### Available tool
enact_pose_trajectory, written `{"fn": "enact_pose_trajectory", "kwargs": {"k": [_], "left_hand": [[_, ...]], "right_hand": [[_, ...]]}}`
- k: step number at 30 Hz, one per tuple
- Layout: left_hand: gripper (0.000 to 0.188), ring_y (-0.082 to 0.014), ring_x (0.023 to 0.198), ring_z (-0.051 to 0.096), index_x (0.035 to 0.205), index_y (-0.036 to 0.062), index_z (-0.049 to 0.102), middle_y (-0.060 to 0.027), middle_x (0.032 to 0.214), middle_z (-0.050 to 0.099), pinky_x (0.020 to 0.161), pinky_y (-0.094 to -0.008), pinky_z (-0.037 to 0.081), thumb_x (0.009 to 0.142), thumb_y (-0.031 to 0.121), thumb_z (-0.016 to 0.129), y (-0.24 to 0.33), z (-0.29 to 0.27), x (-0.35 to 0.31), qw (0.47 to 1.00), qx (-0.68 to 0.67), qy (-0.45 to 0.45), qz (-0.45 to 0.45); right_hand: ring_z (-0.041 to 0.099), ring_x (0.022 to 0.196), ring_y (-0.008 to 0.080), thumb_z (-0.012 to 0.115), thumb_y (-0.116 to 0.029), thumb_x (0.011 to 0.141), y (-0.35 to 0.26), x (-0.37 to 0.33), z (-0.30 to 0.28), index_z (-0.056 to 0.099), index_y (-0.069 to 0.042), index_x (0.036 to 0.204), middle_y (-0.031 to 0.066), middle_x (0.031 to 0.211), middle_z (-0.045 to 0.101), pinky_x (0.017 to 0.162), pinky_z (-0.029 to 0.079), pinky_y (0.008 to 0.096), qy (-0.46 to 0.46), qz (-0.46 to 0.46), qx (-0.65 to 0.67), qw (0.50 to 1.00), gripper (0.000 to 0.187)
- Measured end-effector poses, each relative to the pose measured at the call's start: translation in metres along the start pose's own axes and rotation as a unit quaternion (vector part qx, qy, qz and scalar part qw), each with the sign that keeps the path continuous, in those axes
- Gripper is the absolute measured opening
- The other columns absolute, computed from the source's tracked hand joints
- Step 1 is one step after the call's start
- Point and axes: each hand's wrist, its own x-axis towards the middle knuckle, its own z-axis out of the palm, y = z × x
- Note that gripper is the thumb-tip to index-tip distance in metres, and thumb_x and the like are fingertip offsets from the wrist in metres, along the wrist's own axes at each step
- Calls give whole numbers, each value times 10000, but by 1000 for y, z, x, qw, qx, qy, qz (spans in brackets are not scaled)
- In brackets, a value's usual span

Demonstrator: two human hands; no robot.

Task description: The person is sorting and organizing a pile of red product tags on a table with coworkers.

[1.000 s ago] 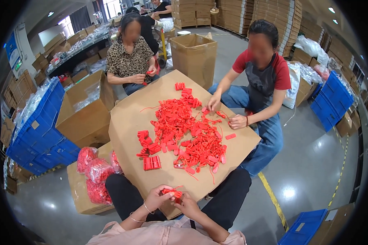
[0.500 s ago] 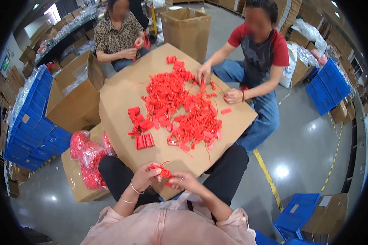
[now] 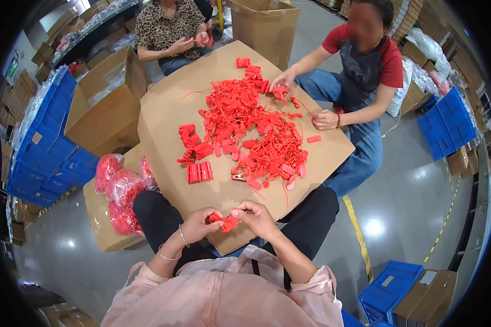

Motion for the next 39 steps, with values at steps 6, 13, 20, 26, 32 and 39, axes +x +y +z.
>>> {"fn": "enact_pose_trajectory", "kwargs": {"k": [6, 13, 20, 26, 32, 39], "left_hand": [[161, -68, 632, 530, 912, 3, 589, -14, 763, 587, 571, -217, 440, 782, 98, 602, 7, -1, 5, 974, 181, 42, 131], [146, -151, 705, 566, 896, 18, 604, -86, 800, 589, 625, -272, 446, 781, 108, 610, -1, 1, 4, 998, 0, 33, 53], [146, -47, 638, 534, 965, 38, 598, -1, 784, 576, 561, -192, 431, 827, 84, 594, -6, 5, 10, 973, 54, 53, 216], [189, -59, 716, 545, 1031, 22, 563, -22, 890, 576, 615, -212, 462, 852, 83, 564, -22, 2, 14, 990, -139, -20, -4], [257, -73, 743, 550, 1105, 10, 489, -26, 836, 569, 620, -212, 474, 861, 69, 545, -57, -33, 32, 962, -250, 100, 45], [325, -281, 777, 543, 981, -12, 545, -148, 838, 544, 703, -367, 443, 789, 239, 621, -82, -92, 73, 874, 232, 422, 66]], "right_hand": [[442, 648, 33, 620, -112, 825, 2, 1, 9, 599, -25, 821, -27, 716, 536, 602, 374, 190, 26, -82, -61, 994, 89], [475, 681, 51, 612, -84, 822, 17, 0, 16, 597, -19, 819, 5, 742, 545, 621, 389, 205, 67, -157, -125, 977, 67], [519, 634, 62, 524, -134, 888, 50, -6, 18, 553, -37, 841, 14, 747, 584, 570, 398, 193, 77, -7, 136, 988, 112], [555, 616, 83, 510, -155, 897, 42, -4, 14, 530, -31, 903, 41, 773, 609, 533, 392, 177, 39, 85, 172, 981, 126], [575, 644, 109, 560, -220, 875, 33, 1, -4, 534, -18, 972, 61, 788, 616, 591, 476, 223, -31, 208, 178, 961, 225], [626, 746, 149, 510, -188, 900, -4, 43, -25, 549, -34, 1000, 73, 860, 627, 638, 512, 246, -97, 297, 252, 916, 187]]}}
